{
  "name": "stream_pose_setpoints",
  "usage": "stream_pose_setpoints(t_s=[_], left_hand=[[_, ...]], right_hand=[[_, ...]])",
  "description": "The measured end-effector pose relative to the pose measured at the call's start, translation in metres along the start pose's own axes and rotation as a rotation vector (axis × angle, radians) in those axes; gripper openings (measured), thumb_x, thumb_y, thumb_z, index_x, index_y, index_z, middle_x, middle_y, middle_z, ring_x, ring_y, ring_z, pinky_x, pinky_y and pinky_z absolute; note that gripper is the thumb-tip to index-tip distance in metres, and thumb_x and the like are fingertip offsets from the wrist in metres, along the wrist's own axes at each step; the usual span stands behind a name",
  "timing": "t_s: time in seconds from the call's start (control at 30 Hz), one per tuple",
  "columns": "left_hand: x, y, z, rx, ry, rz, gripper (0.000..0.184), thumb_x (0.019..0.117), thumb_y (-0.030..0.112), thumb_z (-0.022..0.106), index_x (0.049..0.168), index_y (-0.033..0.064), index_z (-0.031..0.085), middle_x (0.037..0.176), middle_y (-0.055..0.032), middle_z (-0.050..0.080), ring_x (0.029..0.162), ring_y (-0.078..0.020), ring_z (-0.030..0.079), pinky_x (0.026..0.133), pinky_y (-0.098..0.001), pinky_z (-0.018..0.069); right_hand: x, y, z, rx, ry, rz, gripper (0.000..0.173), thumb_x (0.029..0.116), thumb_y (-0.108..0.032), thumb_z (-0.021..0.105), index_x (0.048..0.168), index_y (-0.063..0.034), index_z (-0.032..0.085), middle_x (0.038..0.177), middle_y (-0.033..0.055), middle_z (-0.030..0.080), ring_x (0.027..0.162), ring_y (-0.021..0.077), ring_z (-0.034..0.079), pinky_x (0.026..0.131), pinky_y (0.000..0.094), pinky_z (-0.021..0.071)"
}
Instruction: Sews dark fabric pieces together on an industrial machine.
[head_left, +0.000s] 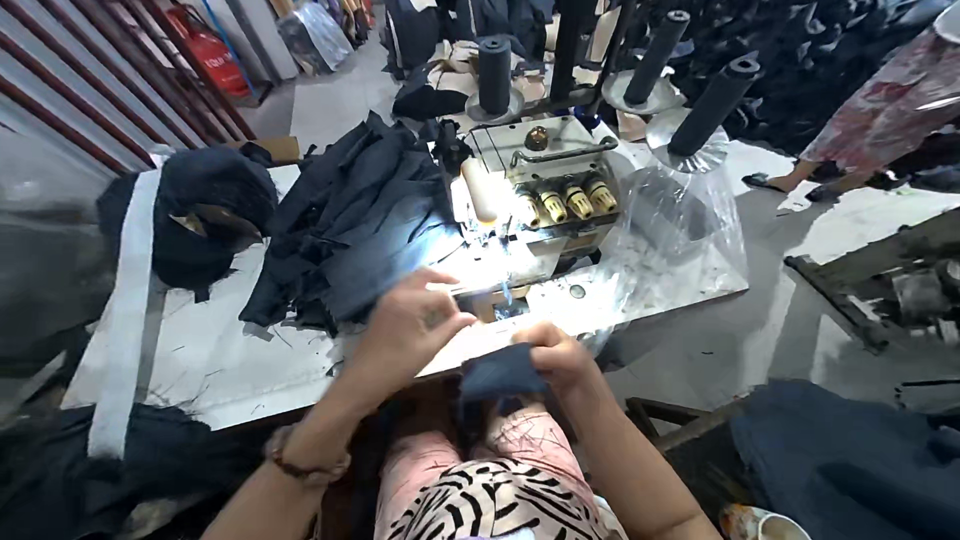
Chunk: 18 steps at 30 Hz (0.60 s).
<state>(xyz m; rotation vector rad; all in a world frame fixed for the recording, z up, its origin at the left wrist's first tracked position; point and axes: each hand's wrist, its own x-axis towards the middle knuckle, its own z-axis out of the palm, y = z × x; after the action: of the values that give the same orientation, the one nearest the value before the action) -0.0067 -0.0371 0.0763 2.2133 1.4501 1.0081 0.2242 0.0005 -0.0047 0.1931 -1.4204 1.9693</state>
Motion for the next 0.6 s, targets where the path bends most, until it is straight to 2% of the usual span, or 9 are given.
stream_pose_setpoints(t_s=[0.1,0.17,0.23,0.27,0.33,0.43,0.47,0.53,0.6], left_hand=[[0.006,-0.015,-0.054,0.127,0.085,-0.133,0.026,0.1005,0.021,0.064,0.093,-0.0033,0.069,0.13,-0.0202,0.063,0.118,-0.0332,0.062,0.098,-0.0549,0.0498],[0.007,-0.011,-0.059,0.078,0.046,-0.198,0.03,0.1067,0.026,0.051,0.111,0.0001,0.065,0.123,-0.014,0.067,0.107,-0.0249,0.067,0.092,-0.0497,0.0544],[0.005,0.008,-0.035,-0.054,-0.148,-0.187,0.036,0.1039,0.031,0.054,0.127,0.0033,0.056,0.107,-0.0079,0.07,0.09,-0.018,0.071,0.079,-0.043,0.0617],[0.001,0.017,-0.017,-0.109,-0.212,-0.152,0.042,0.0992,0.037,0.061,0.126,0.0049,0.057,0.095,-0.0038,0.071,0.08,-0.0129,0.069,0.071,-0.0368,0.0593],[-0.007,0.023,0.004,-0.174,-0.255,-0.046,0.034,0.0925,0.033,0.069,0.115,0.0077,0.063,0.08,0.0034,0.066,0.069,-0.0034,0.062,0.064,-0.0226,0.0535],[-0.006,0.011,-0.028,-0.097,-0.181,0.025,0.02,0.0909,0.027,0.07,0.103,0.0127,0.066,0.077,0.0077,0.065,0.067,0.0018,0.062,0.062,-0.0187,0.0547],[-0.002,0.002,-0.047,0.003,-0.12,0.007,0.018,0.0909,0.024,0.071,0.101,0.011,0.067,0.078,0.0039,0.066,0.068,-0.003,0.063,0.063,-0.0249,0.0561],[0.013,-0.024,-0.074,0.234,0.033,-0.102,0.018,0.0918,0.014,0.074,0.102,0.0007,0.068,0.086,-0.0136,0.07,0.076,-0.0247,0.069,0.071,-0.0487,0.0574],[0.021,-0.045,-0.073,0.422,0.11,-0.168,0.02,0.0946,0.006,0.071,0.11,-0.0055,0.069,0.107,-0.0263,0.07,0.099,-0.0438,0.069,0.089,-0.0641,0.0524]], right_hand=[[-0.005,-0.017,-0.008,0.019,0.087,-0.075,0.028,0.1,-0.045,0.06,0.091,-0.0243,0.077,0.071,-0.013,0.07,0.064,-0.002,0.067,0.064,0.0189,0.0571],[0.003,-0.017,-0.01,-0.118,0.304,0.07,0.019,0.0939,-0.037,0.07,0.085,-0.0212,0.076,0.071,-0.009,0.071,0.062,0.0004,0.066,0.061,0.02,0.0578],[0.015,-0.007,-0.004,-0.253,0.284,0.197,0.016,0.0951,-0.02,0.063,0.084,-0.0192,0.073,0.075,-0.0116,0.071,0.065,-0.0027,0.064,0.062,0.0184,0.0553],[0.019,-0.003,-0.001,-0.279,0.169,0.201,0.018,0.0976,-0.016,0.06,0.085,-0.0179,0.072,0.078,-0.0146,0.069,0.069,-0.0059,0.063,0.064,0.0164,0.0535],[0.019,-0.002,0.002,-0.262,-0.034,0.166,0.017,0.0997,-0.01,0.057,0.089,-0.0156,0.07,0.083,-0.0183,0.066,0.077,-0.0108,0.059,0.068,0.0123,0.0491],[-0.001,-0.014,-0.005,-0.146,-0.05,0.082,0.016,0.1003,-0.025,0.059,0.092,-0.0231,0.073,0.082,-0.0199,0.068,0.074,-0.0115,0.061,0.065,0.0101,0.0498],[-0.008,-0.016,-0.013,-0.076,-0.029,0.018,0.02,0.1017,-0.034,0.059,0.096,-0.0258,0.076,0.081,-0.0178,0.071,0.072,-0.0087,0.065,0.065,0.0123,0.0538],[-0.016,-0.019,-0.029,0.017,0.105,-0.059,0.026,0.0995,-0.046,0.06,0.095,-0.0263,0.077,0.071,-0.0149,0.071,0.064,-0.004,0.066,0.064,0.0177,0.0571],[-0.015,-0.01,-0.039,0.079,0.4,-0.029,0.025,0.0923,-0.045,0.07,0.084,-0.0231,0.076,0.06,-0.0114,0.065,0.054,-0.0002,0.062,0.059,0.0206,0.0552]])
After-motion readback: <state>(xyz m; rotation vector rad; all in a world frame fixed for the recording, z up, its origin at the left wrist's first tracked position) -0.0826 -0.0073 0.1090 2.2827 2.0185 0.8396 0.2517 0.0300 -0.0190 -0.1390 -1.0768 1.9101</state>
